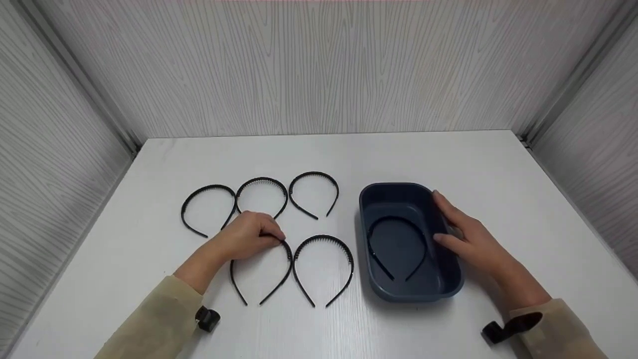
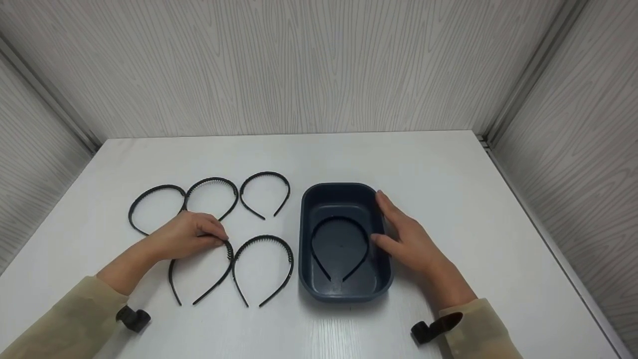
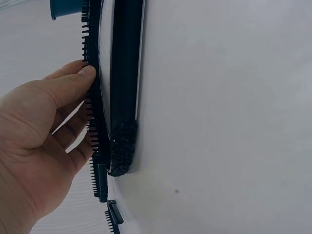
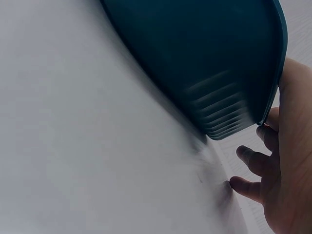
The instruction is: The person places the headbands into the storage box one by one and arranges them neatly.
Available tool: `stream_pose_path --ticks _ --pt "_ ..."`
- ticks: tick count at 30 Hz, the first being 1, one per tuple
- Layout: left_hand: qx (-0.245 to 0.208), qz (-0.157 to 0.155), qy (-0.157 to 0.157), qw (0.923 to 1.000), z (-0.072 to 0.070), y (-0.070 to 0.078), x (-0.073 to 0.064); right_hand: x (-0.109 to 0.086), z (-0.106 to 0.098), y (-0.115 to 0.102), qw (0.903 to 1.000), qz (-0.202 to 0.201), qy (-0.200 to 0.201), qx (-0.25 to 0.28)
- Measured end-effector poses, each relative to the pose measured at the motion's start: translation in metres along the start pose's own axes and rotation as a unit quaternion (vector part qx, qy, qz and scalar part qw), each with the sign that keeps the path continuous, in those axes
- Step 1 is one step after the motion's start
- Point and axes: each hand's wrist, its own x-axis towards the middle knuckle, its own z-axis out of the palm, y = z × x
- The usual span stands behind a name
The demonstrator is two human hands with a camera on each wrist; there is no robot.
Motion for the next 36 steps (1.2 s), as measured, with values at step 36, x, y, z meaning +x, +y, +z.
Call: stream_pose_path --ticks 36 --pt "-0.003 0.015 0.0 0.9999 -0.02 0.007 -0.003 -0.001 0.004 0.005 0.9976 0.031 -0.014 0.061"
